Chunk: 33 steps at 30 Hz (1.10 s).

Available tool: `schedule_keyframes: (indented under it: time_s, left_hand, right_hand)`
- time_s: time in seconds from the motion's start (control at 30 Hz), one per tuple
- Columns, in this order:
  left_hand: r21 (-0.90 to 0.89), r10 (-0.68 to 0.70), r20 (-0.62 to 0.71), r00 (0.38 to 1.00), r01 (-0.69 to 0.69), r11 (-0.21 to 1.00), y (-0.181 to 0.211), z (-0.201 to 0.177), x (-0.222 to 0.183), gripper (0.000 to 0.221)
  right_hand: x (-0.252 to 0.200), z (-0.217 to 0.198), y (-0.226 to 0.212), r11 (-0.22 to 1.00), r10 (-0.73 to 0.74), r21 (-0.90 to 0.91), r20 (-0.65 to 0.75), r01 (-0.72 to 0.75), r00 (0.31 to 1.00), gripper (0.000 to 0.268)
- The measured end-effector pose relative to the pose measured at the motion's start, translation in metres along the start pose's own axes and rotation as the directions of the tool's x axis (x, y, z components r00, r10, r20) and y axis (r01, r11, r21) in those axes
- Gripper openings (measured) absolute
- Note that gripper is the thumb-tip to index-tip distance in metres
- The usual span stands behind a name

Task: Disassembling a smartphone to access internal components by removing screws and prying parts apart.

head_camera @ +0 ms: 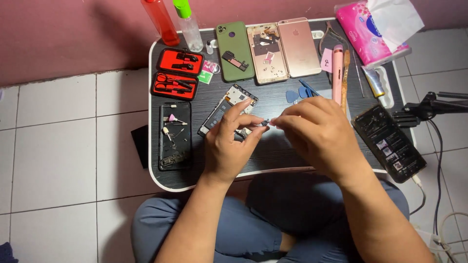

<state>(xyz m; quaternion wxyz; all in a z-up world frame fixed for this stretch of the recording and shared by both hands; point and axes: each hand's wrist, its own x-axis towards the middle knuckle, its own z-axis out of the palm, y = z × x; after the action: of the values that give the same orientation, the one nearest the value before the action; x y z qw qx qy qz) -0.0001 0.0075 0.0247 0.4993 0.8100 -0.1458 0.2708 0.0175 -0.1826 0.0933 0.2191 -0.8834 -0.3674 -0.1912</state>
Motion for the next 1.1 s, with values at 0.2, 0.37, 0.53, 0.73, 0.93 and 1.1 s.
schedule_keyframes:
  time_s: [0.2, 0.37, 0.53, 0.73, 0.93, 1.1]
  left_hand:
    - [0.008, 0.036, 0.042, 0.998, -0.036, 0.999, -0.002, 0.002, -0.003, 0.069]
    - [-0.015, 0.009, 0.05, 0.999, -0.008, 1.0, -0.002, 0.005, -0.004, 0.069]
    - [-0.006, -0.005, 0.058, 0.998, 0.006, 1.0, -0.002, 0.006, -0.003, 0.069]
    - [-0.027, 0.001, 0.064, 0.998, 0.001, 1.0, -0.002, 0.007, -0.004, 0.07]
    - [-0.031, -0.006, 0.048, 0.999, 0.008, 0.999, -0.002, 0.007, -0.005, 0.069]
    - [-0.036, -0.028, 0.037, 0.999, 0.03, 0.999, -0.004, 0.009, -0.006, 0.07]
  right_hand:
    - [-0.013, 0.014, -0.003, 0.999, 0.001, -0.045, -0.079, -0.004, 0.997, 0.019]
    - [-0.017, 0.017, 0.001, 0.997, 0.014, -0.08, -0.057, -0.018, 0.998, 0.02]
    - [-0.017, 0.018, 0.004, 0.995, -0.004, -0.096, -0.031, 0.001, 1.0, 0.024]
    - [-0.017, 0.019, 0.002, 0.997, 0.008, -0.077, -0.054, -0.012, 0.998, 0.018]
    - [-0.018, 0.019, 0.001, 0.998, 0.02, -0.053, -0.089, -0.025, 0.996, 0.027]
    - [-0.018, 0.02, 0.0, 0.999, 0.01, -0.049, -0.1, -0.015, 0.995, 0.022]
